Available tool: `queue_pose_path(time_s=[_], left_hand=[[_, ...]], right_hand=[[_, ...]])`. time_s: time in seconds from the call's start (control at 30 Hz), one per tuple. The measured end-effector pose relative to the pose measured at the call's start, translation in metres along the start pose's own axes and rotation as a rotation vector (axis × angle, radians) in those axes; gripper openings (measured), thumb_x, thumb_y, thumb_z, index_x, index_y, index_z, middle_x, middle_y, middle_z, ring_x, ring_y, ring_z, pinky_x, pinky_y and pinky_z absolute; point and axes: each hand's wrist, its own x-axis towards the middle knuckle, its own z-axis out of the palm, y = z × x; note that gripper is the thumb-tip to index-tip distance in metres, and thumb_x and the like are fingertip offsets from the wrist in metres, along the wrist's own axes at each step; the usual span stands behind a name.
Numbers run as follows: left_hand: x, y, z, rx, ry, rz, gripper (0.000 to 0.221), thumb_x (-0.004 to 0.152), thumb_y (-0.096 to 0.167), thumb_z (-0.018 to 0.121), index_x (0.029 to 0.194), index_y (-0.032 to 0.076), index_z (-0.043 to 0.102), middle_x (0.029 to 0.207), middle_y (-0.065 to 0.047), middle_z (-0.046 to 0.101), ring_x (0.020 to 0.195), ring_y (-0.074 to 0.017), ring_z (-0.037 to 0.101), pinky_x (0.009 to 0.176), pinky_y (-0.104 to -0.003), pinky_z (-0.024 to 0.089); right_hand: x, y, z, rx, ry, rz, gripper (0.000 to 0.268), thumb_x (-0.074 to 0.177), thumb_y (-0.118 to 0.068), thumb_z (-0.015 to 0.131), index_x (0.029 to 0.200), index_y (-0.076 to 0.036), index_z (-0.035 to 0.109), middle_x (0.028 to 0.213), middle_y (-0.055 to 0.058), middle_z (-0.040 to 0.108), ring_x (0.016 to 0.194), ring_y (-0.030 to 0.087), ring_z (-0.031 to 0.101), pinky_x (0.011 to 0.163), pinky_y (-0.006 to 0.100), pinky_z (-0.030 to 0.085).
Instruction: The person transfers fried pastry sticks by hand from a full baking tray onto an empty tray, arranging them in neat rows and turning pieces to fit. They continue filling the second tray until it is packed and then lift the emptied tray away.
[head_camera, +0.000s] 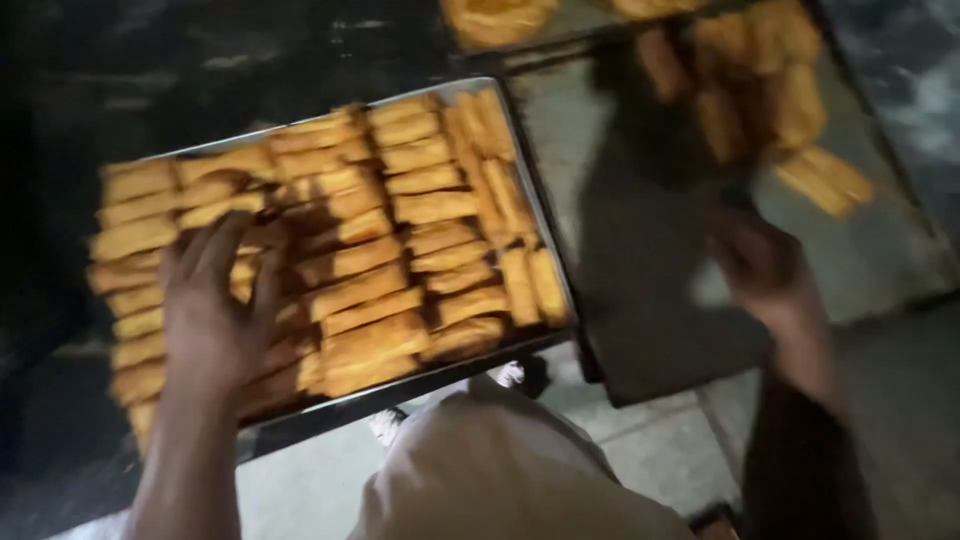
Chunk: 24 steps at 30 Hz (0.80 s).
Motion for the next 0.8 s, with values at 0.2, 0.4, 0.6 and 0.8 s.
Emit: queue_pose_path(time_s=[0.2,0.4,0.6,0.8], left_hand=[[-0.052,0.041,0.014,-0.429,-0.057,-0.183,0.036,0.097,0.01,0.06,0.132,0.002,0.061,0.127,-0.022,0.064,0.102,-0.0332,0.065,0.062,-0.033,0.052],[-0.078,0.056,0.005,-0.201,-0.026,-0.226,0.04,0.089,0.008,0.072,0.127,0.0,0.064,0.113,-0.019,0.069,0.107,-0.0393,0.063,0.09,-0.046,0.052],[-0.08,0.06,-0.004,-0.21,-0.025,-0.195,0.041,0.084,0.007,0.071,0.124,0.001,0.064,0.12,-0.019,0.069,0.114,-0.0407,0.063,0.098,-0.047,0.05],[-0.089,0.066,-0.015,-0.264,-0.07,-0.251,0.037,0.08,0.007,0.072,0.117,0.002,0.069,0.115,-0.018,0.07,0.106,-0.039,0.061,0.093,-0.046,0.05]], right_hand=[[0.043,0.023,0.003,0.072,-0.063,0.031,0.03,0.101,-0.022,0.067,0.129,-0.011,0.069,0.125,0.017,0.07,0.115,0.04,0.067,0.094,0.047,0.057],[0.111,0.111,0.019,-0.144,-0.155,0.097,0.067,0.091,-0.044,0.077,0.136,0.002,0.059,0.13,0.029,0.063,0.119,0.045,0.058,0.096,0.055,0.049],[0.136,0.107,0.025,-0.139,-0.202,-0.02,0.068,0.092,-0.049,0.077,0.138,-0.002,0.06,0.129,0.026,0.065,0.119,0.043,0.059,0.098,0.054,0.049],[0.138,0.081,0.028,-0.142,-0.339,0.001,0.064,0.09,-0.056,0.075,0.133,-0.01,0.066,0.126,0.019,0.067,0.118,0.038,0.061,0.101,0.052,0.048]])
